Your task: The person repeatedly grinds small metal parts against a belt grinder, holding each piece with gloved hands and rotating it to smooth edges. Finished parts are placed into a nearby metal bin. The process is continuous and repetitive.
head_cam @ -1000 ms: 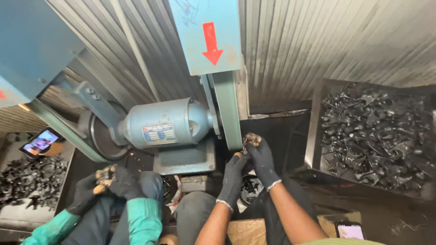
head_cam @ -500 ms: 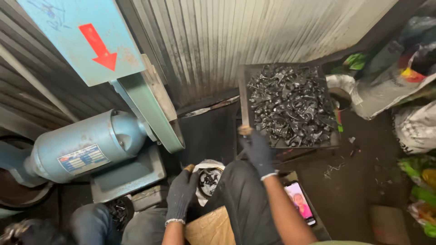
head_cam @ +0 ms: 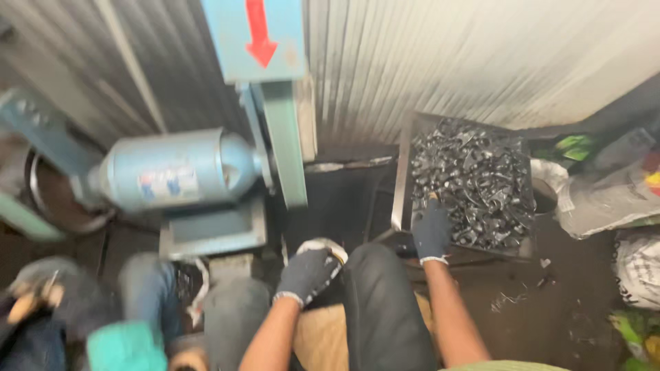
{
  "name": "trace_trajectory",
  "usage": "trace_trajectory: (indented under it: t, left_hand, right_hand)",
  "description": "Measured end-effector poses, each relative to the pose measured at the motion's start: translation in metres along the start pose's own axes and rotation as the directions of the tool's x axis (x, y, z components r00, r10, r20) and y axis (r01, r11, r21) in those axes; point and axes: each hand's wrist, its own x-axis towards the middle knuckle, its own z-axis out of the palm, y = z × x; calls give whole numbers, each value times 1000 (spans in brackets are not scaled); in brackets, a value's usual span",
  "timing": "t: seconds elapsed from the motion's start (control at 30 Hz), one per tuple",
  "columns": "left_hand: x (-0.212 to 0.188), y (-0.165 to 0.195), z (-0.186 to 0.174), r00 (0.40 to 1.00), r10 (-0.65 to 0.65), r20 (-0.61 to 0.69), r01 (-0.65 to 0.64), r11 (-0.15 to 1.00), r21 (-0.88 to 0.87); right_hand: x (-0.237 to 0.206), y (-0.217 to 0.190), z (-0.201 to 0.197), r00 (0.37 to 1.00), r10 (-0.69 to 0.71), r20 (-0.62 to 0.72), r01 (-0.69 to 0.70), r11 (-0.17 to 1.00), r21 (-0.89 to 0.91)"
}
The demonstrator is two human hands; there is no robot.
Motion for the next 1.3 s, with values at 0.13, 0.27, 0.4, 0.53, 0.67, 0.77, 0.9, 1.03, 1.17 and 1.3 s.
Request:
trace_trajectory:
  t: [0.13, 0.27, 0.4, 0.53, 0.67, 0.77, 0.9, 1.03, 1.17, 1.3]
  left_hand:
    - [-24, 22, 2, 992, 114, 55, -118, 991, 67]
    - [-31, 43, 21, 932, 301, 199, -274, 950, -152]
    - [-5, 34, 37, 890, 134, 435, 7, 952, -306]
    - [-1, 1, 35, 875, 31, 483, 142, 938, -317]
    - [-7, -8, 34, 926, 378, -13, -358, 865, -353]
    - [-7, -2, 42, 942, 324, -90, -319, 776, -543]
    - [-5, -6, 49, 993, 108, -43, -109, 732, -673]
    - [-16, -20, 37, 999, -32, -29, 1, 691, -723]
    - [-30, -24, 13, 949, 10, -316, -112, 945, -306]
    - [-27, -33, -9, 927, 44, -372, -99, 987, -130]
  right_hand:
    - [-19, 1, -1, 965, -117, -234, 134, 989, 58]
    - [-21, 6, -3, 995, -96, -34, 97, 994, 46]
    - [-7, -10, 4, 983, -184, 20, 184, 982, -31]
    - [-1, -33, -4, 990, -102, 95, 101, 995, 14]
    - [-11, -38, -29, 986, -42, -164, 93, 943, 318]
    - [-35, -42, -39, 983, 33, -181, 133, 551, 824]
    - [-116, -79, -26, 989, -147, 26, -49, -157, 986]
    - [-170, -114, -24, 939, -265, 221, -100, 403, 910]
    - [-161, -128, -35, 813, -459, 357, -121, 467, 876]
    - [-132, -134, -32, 734, -535, 418, -249, 361, 899]
